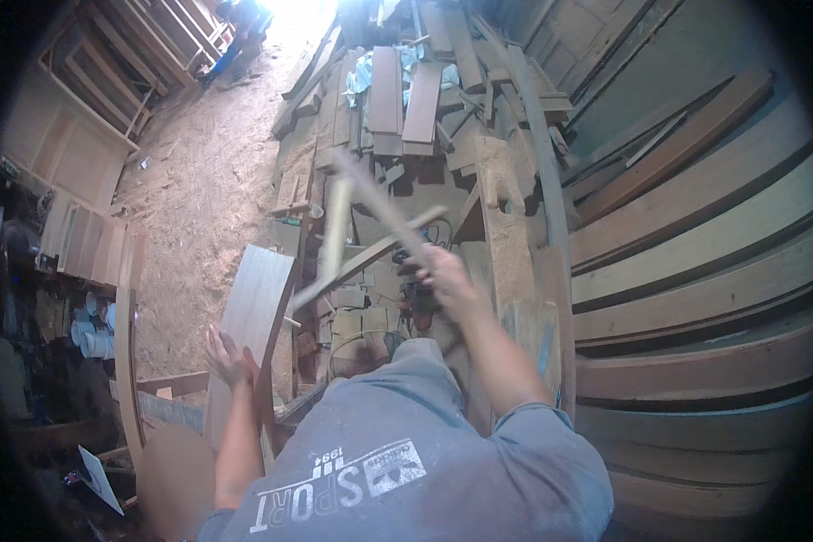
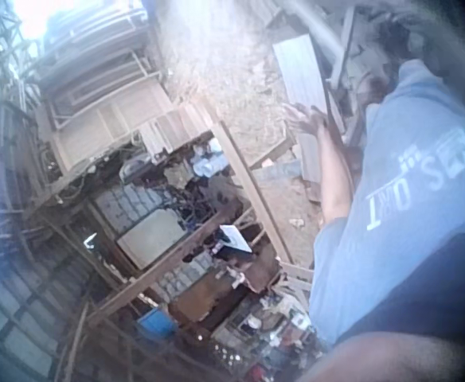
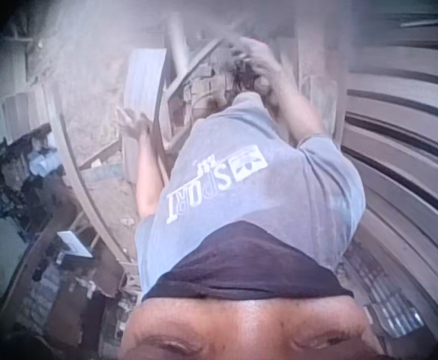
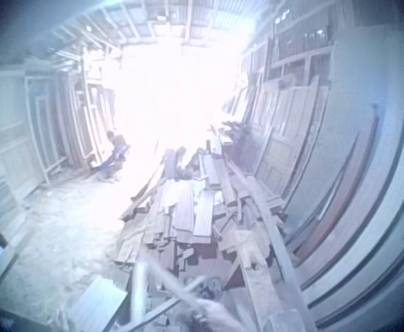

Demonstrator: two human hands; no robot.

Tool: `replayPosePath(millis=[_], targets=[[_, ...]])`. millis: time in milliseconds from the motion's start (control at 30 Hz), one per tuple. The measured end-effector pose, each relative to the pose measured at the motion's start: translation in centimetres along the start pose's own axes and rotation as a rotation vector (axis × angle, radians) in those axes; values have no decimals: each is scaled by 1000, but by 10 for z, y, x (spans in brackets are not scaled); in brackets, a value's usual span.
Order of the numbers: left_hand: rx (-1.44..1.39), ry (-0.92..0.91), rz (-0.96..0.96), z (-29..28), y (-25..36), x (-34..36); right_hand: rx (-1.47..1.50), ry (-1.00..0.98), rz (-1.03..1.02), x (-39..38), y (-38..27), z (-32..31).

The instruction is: The person selects wooden planks, marks them with a pencil and square, and cuts them to size using a handheld circular saw. The person then stacks the cut pieces and places them against a wall.

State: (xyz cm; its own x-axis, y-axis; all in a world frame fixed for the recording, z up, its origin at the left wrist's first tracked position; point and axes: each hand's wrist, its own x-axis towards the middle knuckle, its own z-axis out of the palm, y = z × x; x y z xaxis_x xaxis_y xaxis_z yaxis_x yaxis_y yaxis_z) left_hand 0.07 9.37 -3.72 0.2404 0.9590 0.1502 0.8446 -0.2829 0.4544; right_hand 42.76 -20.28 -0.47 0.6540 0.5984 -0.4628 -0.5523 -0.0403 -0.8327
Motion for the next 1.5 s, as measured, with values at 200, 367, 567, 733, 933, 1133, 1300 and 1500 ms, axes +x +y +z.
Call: replayPosePath(millis=[200,367,567,733,933,1133,1300,1500], targets=[[96,-6,-7,-2,-4,-1,108,425,-123,42,-32,-167],[60,-12,15,7,14,-1,90,743,105,53,-11,-254],[20,64,23,-5,17,-5,-164,950,154,82,-6,-269],[49,110,11,-18,3,-13,-892,1264,234,61,-24,-183],[8,114,33,2,-9,-13,-964,729,-634,82,-1,-79],[60,96,13,-5,21,-13,-451,-303,70,99,73,114],[128,137,81,-12,30,-40,-124,-390,468,95,96,211],[215,93,164,-24,53,-84,-119,-213,432,95,108,246]])
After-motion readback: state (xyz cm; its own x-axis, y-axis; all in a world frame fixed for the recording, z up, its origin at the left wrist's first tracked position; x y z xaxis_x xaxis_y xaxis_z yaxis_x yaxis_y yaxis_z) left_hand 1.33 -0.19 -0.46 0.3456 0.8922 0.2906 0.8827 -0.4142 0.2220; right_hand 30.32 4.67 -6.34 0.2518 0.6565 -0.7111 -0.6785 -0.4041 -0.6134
